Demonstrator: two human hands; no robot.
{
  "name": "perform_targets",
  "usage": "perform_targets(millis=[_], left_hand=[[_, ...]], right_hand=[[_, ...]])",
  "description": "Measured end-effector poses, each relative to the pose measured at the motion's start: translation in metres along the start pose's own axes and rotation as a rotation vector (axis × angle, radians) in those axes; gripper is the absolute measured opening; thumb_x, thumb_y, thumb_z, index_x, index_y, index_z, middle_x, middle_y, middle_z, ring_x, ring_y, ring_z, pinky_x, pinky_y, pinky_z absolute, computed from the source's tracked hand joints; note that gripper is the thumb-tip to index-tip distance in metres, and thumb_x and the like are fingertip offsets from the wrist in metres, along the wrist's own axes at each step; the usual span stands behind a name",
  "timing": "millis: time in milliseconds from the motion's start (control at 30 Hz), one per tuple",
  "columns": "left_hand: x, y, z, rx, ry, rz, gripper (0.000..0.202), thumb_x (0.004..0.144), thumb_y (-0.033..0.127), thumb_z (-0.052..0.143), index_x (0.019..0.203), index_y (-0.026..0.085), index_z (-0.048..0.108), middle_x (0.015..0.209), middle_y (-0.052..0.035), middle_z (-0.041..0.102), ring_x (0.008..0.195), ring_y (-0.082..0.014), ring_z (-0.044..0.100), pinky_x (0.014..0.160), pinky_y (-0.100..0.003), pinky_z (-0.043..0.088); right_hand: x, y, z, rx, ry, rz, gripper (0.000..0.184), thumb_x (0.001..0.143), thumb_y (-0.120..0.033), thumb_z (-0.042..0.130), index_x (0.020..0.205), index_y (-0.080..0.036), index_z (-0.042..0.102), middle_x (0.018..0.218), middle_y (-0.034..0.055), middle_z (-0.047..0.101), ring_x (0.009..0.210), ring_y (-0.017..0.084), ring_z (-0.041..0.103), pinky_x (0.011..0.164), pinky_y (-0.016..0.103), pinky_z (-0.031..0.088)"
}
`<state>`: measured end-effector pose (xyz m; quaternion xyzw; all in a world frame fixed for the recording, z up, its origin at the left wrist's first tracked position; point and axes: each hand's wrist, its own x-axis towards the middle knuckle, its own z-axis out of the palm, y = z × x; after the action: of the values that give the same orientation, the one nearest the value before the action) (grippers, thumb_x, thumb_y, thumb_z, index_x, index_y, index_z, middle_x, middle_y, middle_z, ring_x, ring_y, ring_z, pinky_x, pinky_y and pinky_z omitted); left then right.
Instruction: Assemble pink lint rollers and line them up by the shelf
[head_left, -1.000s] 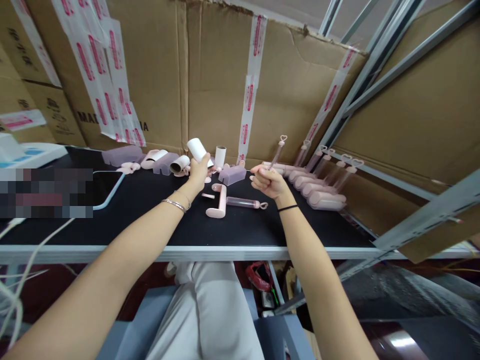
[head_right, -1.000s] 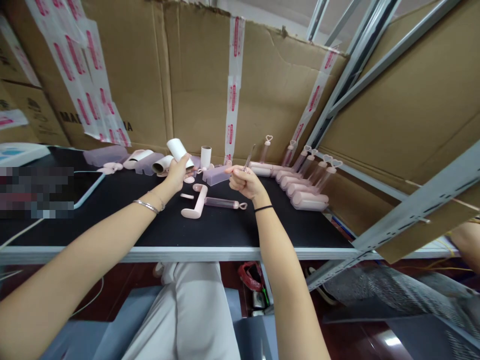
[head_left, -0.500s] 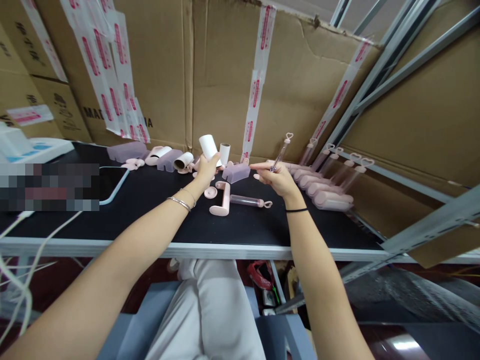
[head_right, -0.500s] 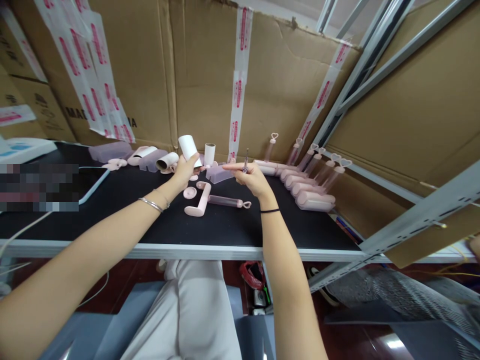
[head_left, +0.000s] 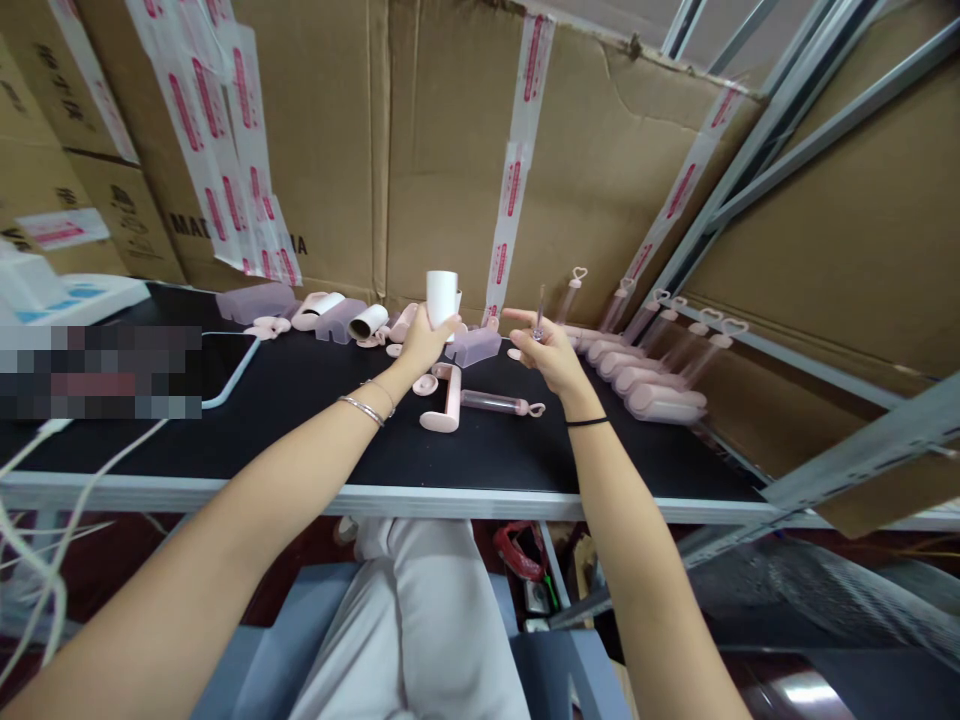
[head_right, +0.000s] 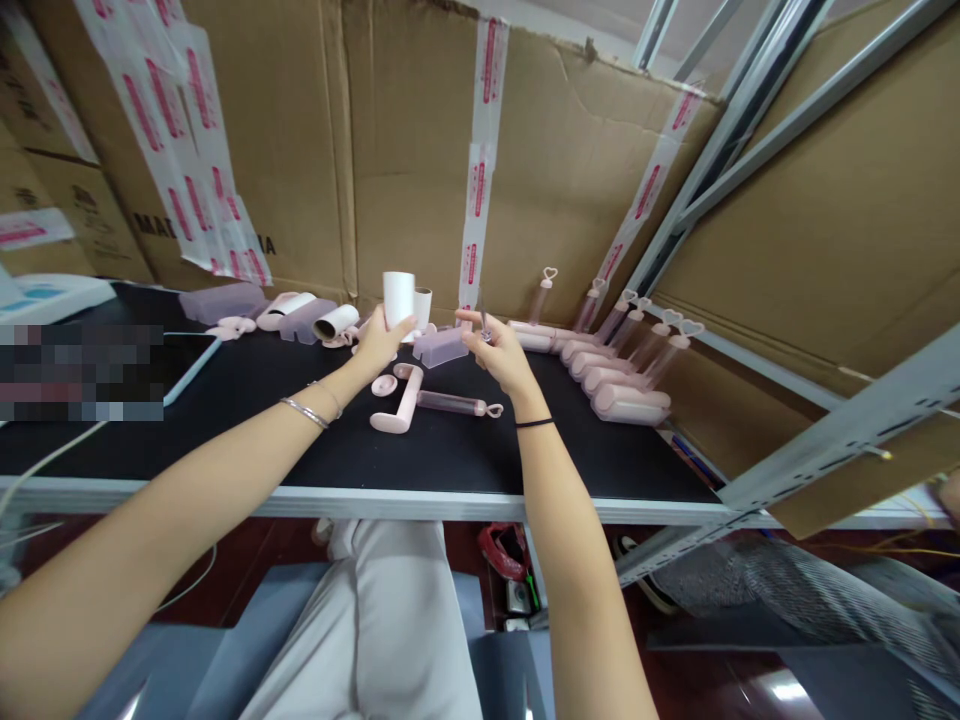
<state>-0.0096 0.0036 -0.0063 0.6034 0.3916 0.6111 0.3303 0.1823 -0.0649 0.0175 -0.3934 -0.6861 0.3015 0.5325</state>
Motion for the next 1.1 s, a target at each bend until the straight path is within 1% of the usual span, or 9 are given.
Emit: perform_targets(millis=[100, 233, 433, 533, 700, 833, 967, 1033, 1100], left_hand=[[-0.015, 0.009, 0.004, 0.145, -0.225, 0.215, 0.044, 0.064, 0.031, 0.072, 0.105, 0.020, 0.057, 0.092, -0.0037, 0.065, 0.087, -0.0195, 0.061, 0.079, -0.026, 0.046], [-0.030, 0.019, 0.010, 0.259, -0.496, 0.363, 0.043, 0.067, 0.038, 0.069, 0.106, 0.021, 0.061, 0.096, -0.0057, 0.067, 0.089, -0.0219, 0.062, 0.083, -0.029, 0.045], [-0.017, 0.017, 0.001, 0.652, -0.701, 0.385, 0.028, 0.076, 0.021, 0.053, 0.099, 0.023, 0.067, 0.109, -0.0083, 0.067, 0.104, -0.0265, 0.058, 0.098, -0.039, 0.036], [-0.010, 0.015, -0.006, 0.803, -0.738, 0.334, 0.042, 0.065, 0.006, 0.051, 0.098, 0.025, 0.068, 0.107, -0.0080, 0.067, 0.104, -0.0268, 0.058, 0.096, -0.038, 0.037], [-0.009, 0.009, -0.012, 0.839, -0.796, 0.285, 0.038, 0.059, 0.007, 0.056, 0.089, 0.024, 0.070, 0.102, -0.0097, 0.067, 0.099, -0.0257, 0.058, 0.088, -0.033, 0.042], [-0.008, 0.004, -0.013, 0.762, -0.827, 0.305, 0.028, 0.062, 0.012, 0.059, 0.084, 0.024, 0.071, 0.095, -0.0085, 0.068, 0.091, -0.0240, 0.061, 0.084, -0.031, 0.042], [-0.006, 0.014, -0.014, 0.852, -0.917, 0.332, 0.022, 0.071, 0.017, 0.054, 0.084, 0.024, 0.069, 0.092, -0.0048, 0.069, 0.084, -0.0205, 0.062, 0.076, -0.028, 0.043], [-0.006, 0.023, -0.015, 0.877, -0.846, 0.364, 0.021, 0.080, 0.022, 0.046, 0.083, 0.020, 0.067, 0.089, -0.0061, 0.069, 0.081, -0.0193, 0.061, 0.073, -0.028, 0.043], [-0.006, 0.031, -0.015, 0.816, -0.652, 0.373, 0.033, 0.087, 0.032, 0.038, 0.075, 0.016, 0.064, 0.079, -0.0076, 0.067, 0.075, -0.0181, 0.060, 0.071, -0.028, 0.043]], right_hand=[[0.002, 0.003, 0.011, -0.014, 0.083, 0.052, 0.053, 0.067, -0.048, 0.068, 0.110, -0.021, 0.054, 0.054, -0.0098, 0.036, 0.039, 0.003, 0.026, 0.038, 0.020, 0.022], [0.005, 0.008, 0.017, -0.047, 0.102, 0.112, 0.046, 0.065, -0.052, 0.068, 0.093, -0.019, 0.054, 0.055, -0.0081, 0.042, 0.039, 0.004, 0.029, 0.037, 0.020, 0.024], [0.012, 0.037, -0.020, -0.431, 0.467, 0.139, 0.041, 0.060, -0.044, 0.069, 0.088, -0.015, 0.059, 0.076, 0.0017, 0.061, 0.065, 0.013, 0.053, 0.056, 0.022, 0.041], [0.010, 0.058, -0.038, -0.502, 0.515, 0.306, 0.037, 0.066, -0.047, 0.063, 0.082, -0.013, 0.060, 0.060, 0.0018, 0.058, 0.057, 0.014, 0.053, 0.052, 0.024, 0.041], [0.005, 0.075, -0.045, -0.559, 0.392, 0.554, 0.031, 0.077, -0.045, 0.054, 0.070, -0.015, 0.059, 0.043, -0.0010, 0.048, 0.040, 0.013, 0.045, 0.042, 0.026, 0.037], [0.008, 0.066, -0.043, -0.656, 0.390, 0.514, 0.021, 0.075, -0.033, 0.059, 0.061, -0.017, 0.057, 0.049, 0.0030, 0.053, 0.048, 0.016, 0.052, 0.050, 0.027, 0.038], [0.013, 0.050, -0.034, -0.677, 0.390, 0.401, 0.030, 0.085, -0.038, 0.044, 0.070, -0.016, 0.057, 0.062, 0.0050, 0.060, 0.057, 0.015, 0.055, 0.058, 0.026, 0.040], [0.014, 0.042, -0.032, -0.688, 0.396, 0.355, 0.036, 0.088, -0.041, 0.036, 0.071, -0.016, 0.056, 0.064, 0.0050, 0.060, 0.057, 0.015, 0.055, 0.059, 0.026, 0.039], [0.013, 0.034, -0.035, -0.751, 0.486, 0.303, 0.037, 0.089, -0.043, 0.035, 0.071, -0.016, 0.053, 0.069, 0.0068, 0.062, 0.064, 0.017, 0.056, 0.063, 0.027, 0.039]])
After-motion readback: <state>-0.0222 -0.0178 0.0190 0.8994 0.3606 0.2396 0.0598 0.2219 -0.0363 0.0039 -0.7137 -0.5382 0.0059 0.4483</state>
